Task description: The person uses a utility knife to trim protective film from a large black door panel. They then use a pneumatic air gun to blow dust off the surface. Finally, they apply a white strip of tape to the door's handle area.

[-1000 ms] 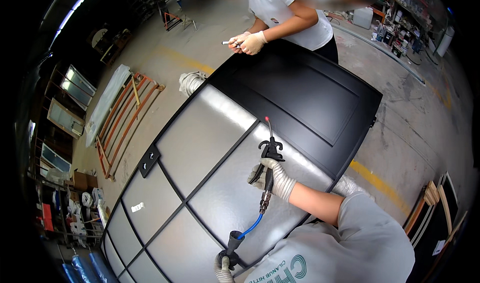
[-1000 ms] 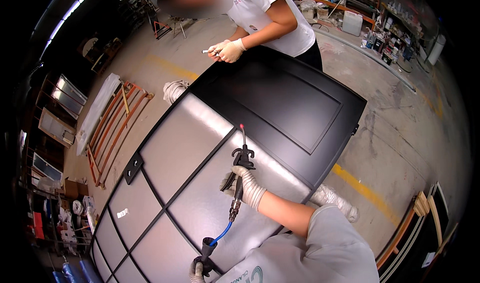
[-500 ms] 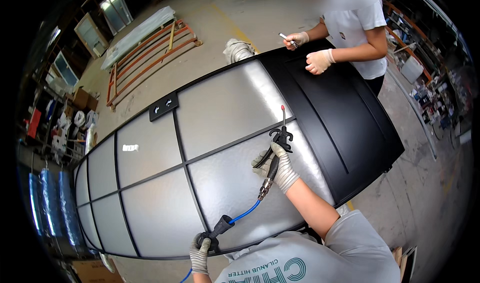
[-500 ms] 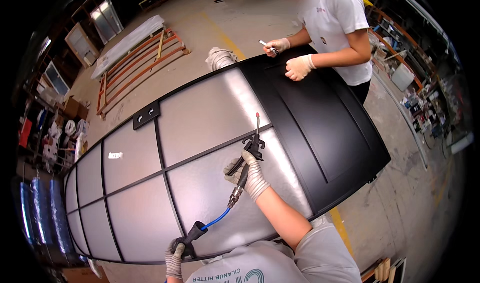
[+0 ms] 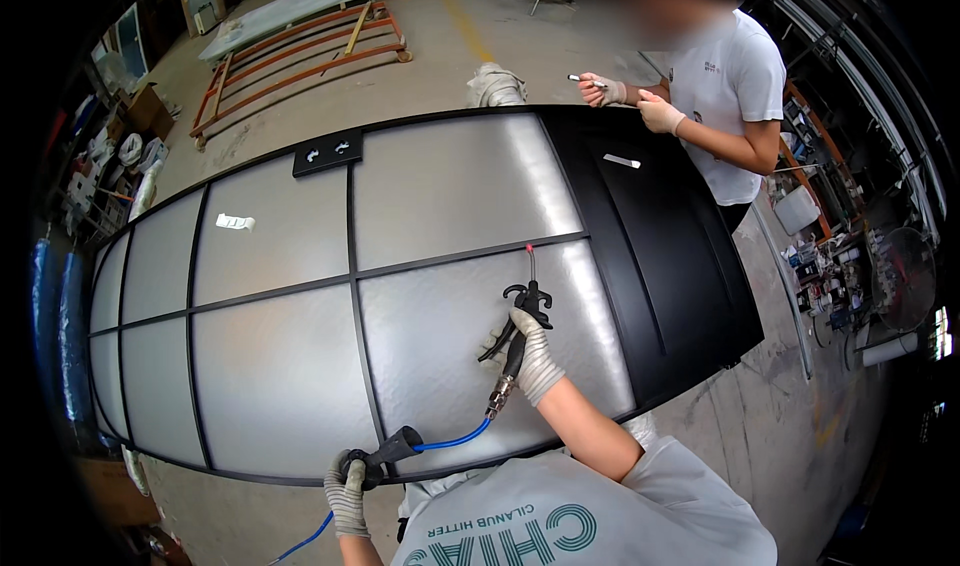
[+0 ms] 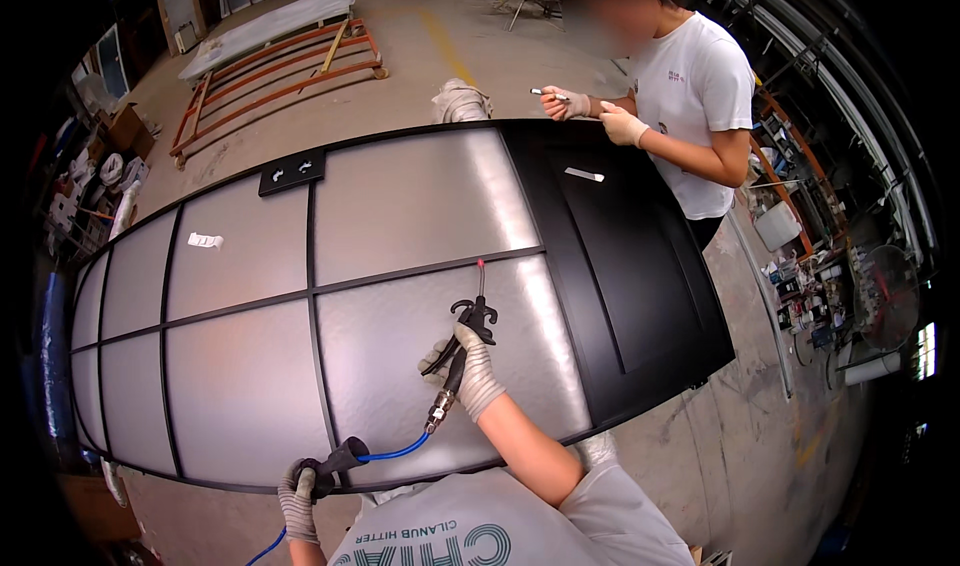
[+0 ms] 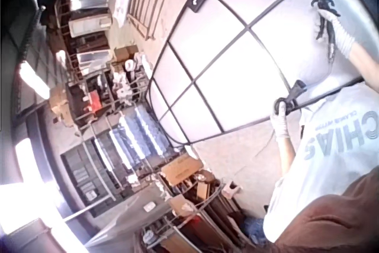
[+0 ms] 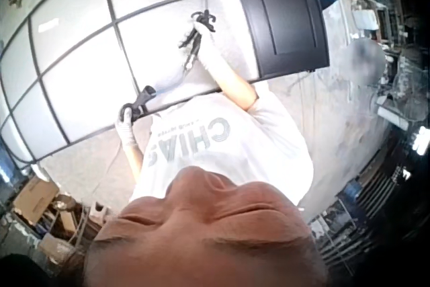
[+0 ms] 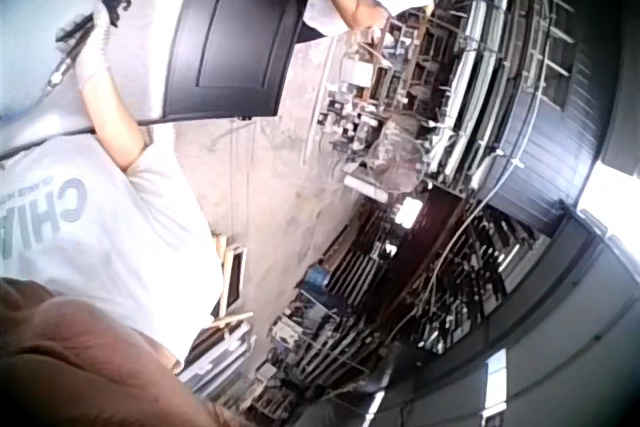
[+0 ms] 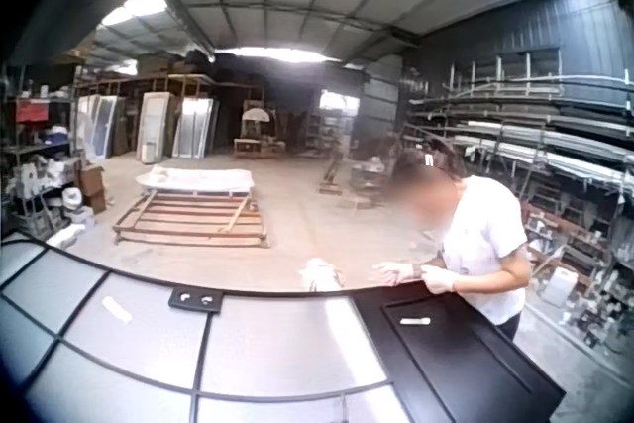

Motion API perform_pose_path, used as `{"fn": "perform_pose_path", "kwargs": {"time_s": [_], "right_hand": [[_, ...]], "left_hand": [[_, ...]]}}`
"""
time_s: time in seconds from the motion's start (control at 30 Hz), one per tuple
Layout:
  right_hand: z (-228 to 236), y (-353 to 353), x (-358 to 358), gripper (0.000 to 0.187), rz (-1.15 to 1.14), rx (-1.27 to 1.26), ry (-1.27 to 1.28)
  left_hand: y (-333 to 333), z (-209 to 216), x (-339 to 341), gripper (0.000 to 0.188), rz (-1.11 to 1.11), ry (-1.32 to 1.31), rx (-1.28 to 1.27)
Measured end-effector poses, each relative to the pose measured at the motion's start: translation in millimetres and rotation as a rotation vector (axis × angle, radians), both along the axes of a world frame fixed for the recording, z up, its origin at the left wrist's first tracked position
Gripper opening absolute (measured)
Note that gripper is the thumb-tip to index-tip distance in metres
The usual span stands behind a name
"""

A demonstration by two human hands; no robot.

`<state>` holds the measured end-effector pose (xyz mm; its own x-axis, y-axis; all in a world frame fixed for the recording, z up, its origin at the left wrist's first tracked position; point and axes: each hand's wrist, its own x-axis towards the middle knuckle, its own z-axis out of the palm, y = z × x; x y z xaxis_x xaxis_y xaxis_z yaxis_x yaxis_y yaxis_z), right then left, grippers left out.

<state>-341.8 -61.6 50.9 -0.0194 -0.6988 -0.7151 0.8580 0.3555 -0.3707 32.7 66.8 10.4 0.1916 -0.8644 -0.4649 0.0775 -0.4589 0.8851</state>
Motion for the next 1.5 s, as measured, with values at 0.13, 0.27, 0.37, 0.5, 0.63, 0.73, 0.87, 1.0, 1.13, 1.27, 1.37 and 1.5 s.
{"fn": "perform_pose_path", "kwargs": {"time_s": [0.13, 0.27, 0.37, 0.5, 0.63, 0.73, 0.87, 1.0, 1.13, 1.27, 1.37, 1.5], "right_hand": [[11, -19, 28, 0.041, 0.466, -0.087, -0.053], [25, -41, 56, 0.039, 0.811, -0.106, 0.233], [28, -47, 34, 0.043, 0.746, -0.029, 0.346], [23, -11, -35, 0.045, 0.439, -0.007, 0.506], [10, 65, -91, 0.055, 0.149, 0.026, 0.488], [9, 132, -99, 0.045, -0.223, 0.024, 0.389], [-31, 212, -113, 0.042, -0.614, -0.021, 0.295], [-15, 248, -83, 0.035, -0.550, 0.018, 0.293], [43, 250, -44, 0.027, -0.262, -0.001, 0.435], [60, 261, -34, 0.027, 0.171, 0.104, 0.474], [97, 232, -6, 0.031, 0.622, 0.167, 0.362], [103, 213, -4, 0.026, 0.869, 0.180, 0.588]], "left_hand": [[-10, 12, -5, 0.054, -0.095, -0.035, 0.026], [-26, 29, -45, 0.068, -0.349, -0.203, 0.031], [-37, 25, -56, 0.069, -0.440, -0.383, -0.098], [-42, 37, -65, 0.073, -0.399, -0.071, -0.029], [-53, 45, -74, 0.079, -0.793, -0.560, -0.076], [-62, 46, -77, 0.085, -0.874, -0.514, -0.005], [-73, 51, -77, 0.084, -0.911, -0.505, -0.015], [-66, 24, -79, 0.056, -0.890, -0.258, -0.082], [-58, 56, -102, 0.058, -1.249, -0.257, -0.003], [-46, 60, -131, 0.066, -1.493, -0.291, -0.172], [-29, 73, -154, 0.076, -1.626, -0.153, -0.225], [-23, 71, -167, 0.072, -1.621, -0.267, -0.198]]}}
